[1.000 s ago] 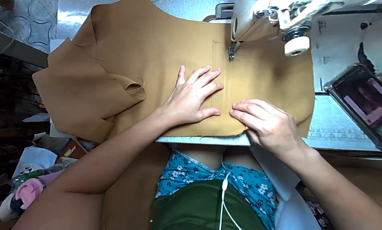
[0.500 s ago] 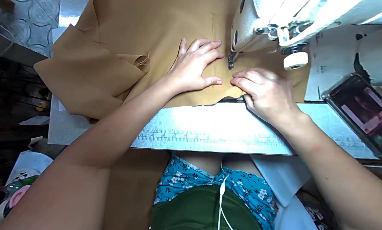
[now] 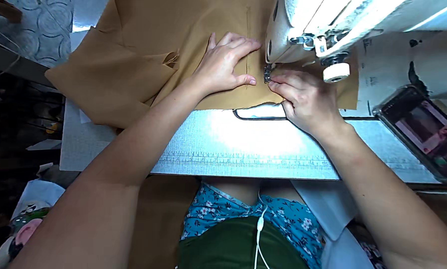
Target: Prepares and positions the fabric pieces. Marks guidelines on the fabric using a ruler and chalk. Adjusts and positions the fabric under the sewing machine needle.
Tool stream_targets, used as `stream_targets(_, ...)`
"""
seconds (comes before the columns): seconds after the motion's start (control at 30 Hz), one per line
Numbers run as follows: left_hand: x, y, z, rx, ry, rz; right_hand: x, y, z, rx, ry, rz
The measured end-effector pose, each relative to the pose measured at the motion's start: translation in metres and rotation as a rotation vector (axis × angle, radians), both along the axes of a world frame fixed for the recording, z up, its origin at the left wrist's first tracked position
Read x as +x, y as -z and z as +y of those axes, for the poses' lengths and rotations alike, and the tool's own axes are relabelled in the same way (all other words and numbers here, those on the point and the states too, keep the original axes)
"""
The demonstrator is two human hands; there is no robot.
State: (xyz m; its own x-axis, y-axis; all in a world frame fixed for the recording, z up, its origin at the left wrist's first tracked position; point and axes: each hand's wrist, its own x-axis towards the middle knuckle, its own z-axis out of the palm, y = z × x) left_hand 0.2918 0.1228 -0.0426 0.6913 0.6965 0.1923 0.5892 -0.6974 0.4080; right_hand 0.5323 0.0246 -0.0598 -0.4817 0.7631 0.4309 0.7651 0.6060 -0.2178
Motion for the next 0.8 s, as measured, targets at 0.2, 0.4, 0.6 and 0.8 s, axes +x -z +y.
stream_targets(0.2, 0.001, -0.001, 0.003, -0.049, -0.014, -0.014, -0.001, -0.001, -0.002, -0.013, 0.009, -0.005)
stream_targets(0.4, 0.002, -0.004, 0.003, -0.071, -0.004, 0.050, 0.000, 0.000, -0.001, -0.023, 0.013, -0.003)
stream_targets(0.6, 0.003, -0.009, 0.002, -0.103, 0.000, 0.060, 0.001, 0.000, 0.000, -0.054, 0.009, 0.001)
stream_targets(0.8, -0.009, -0.028, -0.005, 0.041, -0.004, -0.009, 0.000, 0.001, 0.000, -0.046, 0.012, 0.012)
